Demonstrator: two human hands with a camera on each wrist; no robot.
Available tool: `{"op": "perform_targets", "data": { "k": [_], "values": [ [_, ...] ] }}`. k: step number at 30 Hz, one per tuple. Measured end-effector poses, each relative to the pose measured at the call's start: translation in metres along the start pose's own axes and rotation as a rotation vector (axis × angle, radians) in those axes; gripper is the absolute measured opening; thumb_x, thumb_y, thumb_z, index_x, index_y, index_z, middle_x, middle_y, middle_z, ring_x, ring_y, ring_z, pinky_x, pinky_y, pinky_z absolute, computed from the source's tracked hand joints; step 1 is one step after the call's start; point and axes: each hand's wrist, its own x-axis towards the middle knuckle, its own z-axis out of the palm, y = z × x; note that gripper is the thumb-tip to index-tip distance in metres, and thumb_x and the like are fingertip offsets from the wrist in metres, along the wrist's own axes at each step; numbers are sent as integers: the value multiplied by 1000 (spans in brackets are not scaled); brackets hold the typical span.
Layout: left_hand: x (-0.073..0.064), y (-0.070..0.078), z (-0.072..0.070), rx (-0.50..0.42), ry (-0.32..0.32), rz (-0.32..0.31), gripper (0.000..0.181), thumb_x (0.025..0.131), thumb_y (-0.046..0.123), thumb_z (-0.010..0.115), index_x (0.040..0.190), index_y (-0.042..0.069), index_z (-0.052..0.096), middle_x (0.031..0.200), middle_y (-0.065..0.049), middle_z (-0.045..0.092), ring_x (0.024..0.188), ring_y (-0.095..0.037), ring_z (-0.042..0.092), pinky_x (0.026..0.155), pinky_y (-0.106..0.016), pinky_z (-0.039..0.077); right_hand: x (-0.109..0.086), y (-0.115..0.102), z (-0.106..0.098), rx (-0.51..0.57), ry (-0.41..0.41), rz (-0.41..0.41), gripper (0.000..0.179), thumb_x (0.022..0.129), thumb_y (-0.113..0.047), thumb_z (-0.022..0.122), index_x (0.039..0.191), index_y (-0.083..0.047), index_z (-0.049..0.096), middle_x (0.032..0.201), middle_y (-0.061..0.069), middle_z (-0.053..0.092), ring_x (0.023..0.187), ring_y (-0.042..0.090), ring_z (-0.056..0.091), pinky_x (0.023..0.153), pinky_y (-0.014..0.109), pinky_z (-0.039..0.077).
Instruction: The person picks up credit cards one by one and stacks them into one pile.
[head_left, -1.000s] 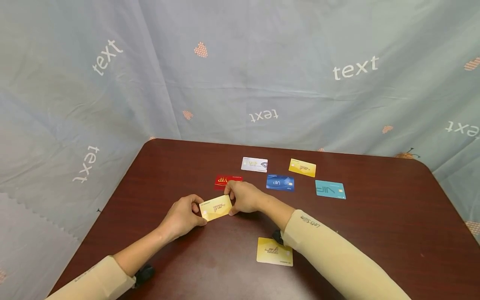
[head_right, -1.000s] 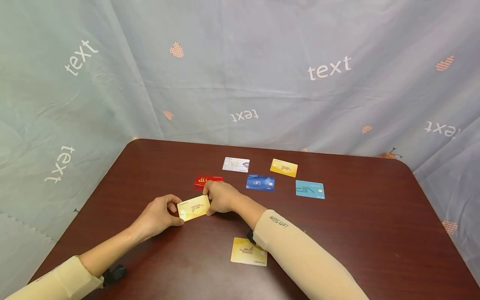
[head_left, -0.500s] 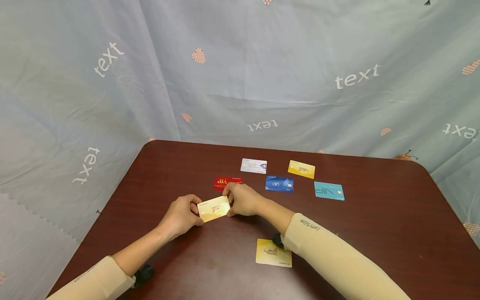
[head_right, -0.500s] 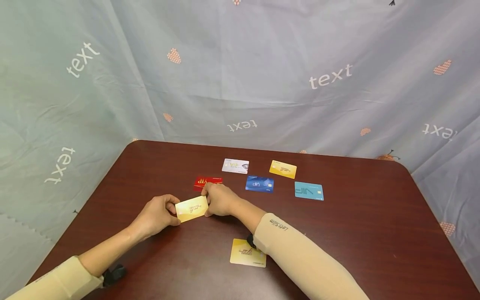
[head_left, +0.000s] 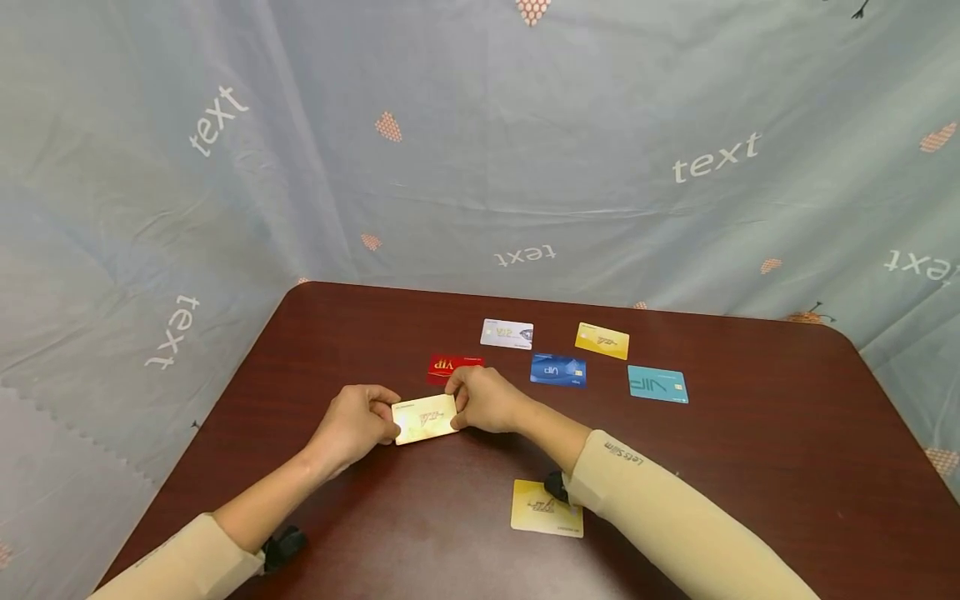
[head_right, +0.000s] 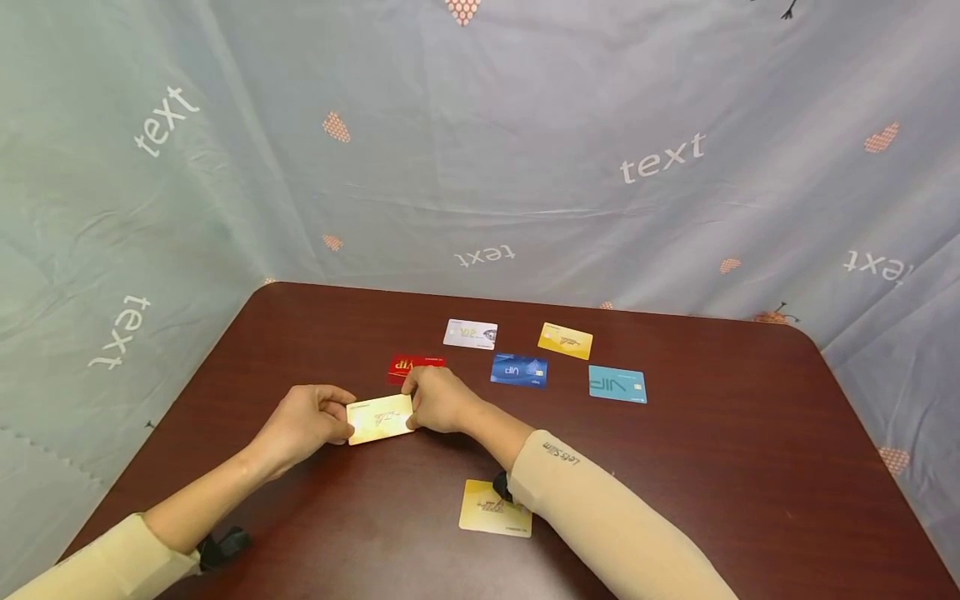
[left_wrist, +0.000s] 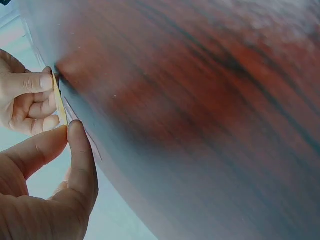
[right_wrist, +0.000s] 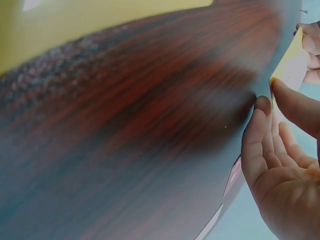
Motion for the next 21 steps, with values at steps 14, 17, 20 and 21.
{"op": "perform_targets", "data": {
  "k": [14, 17, 20, 21],
  "values": [
    [-3, 5, 5, -174, -37, -3, 43, 82, -14, 72, 125, -14, 65, 86, -14, 67, 72, -20, 65, 64, -29, 60, -12, 9, -11, 132, 8, 6, 23, 90, -5, 82, 108, 3, 70, 69, 1, 68, 58, 17, 66, 58, 23, 52],
    [-4, 5, 8, -214, -43, 4, 40, 85, -13, 72, 125, -15, 65, 88, -15, 68, 74, -20, 67, 66, -29, 62, -15, 11, -13, 149, 11, 8, 20, 91, -7, 82, 105, 1, 71, 69, 1, 70, 62, 22, 70, 57, 23, 53],
    [-6, 6, 10, -239, -45, 9, 39, 87, -12, 73, 125, -14, 65, 91, -15, 68, 76, -20, 68, 68, -31, 64, -19, 11, -16, 169, 11, 14, 16, 91, -8, 82, 101, -1, 72, 69, 1, 70, 63, 25, 72, 56, 24, 54],
    [-6, 6, 11, -245, -48, 11, 39, 87, -11, 73, 125, -14, 65, 92, -15, 68, 77, -20, 68, 69, -32, 64, -20, 12, -16, 174, 11, 15, 15, 91, -8, 82, 100, -1, 72, 69, 2, 70, 63, 26, 72, 55, 24, 53]
  ]
}}
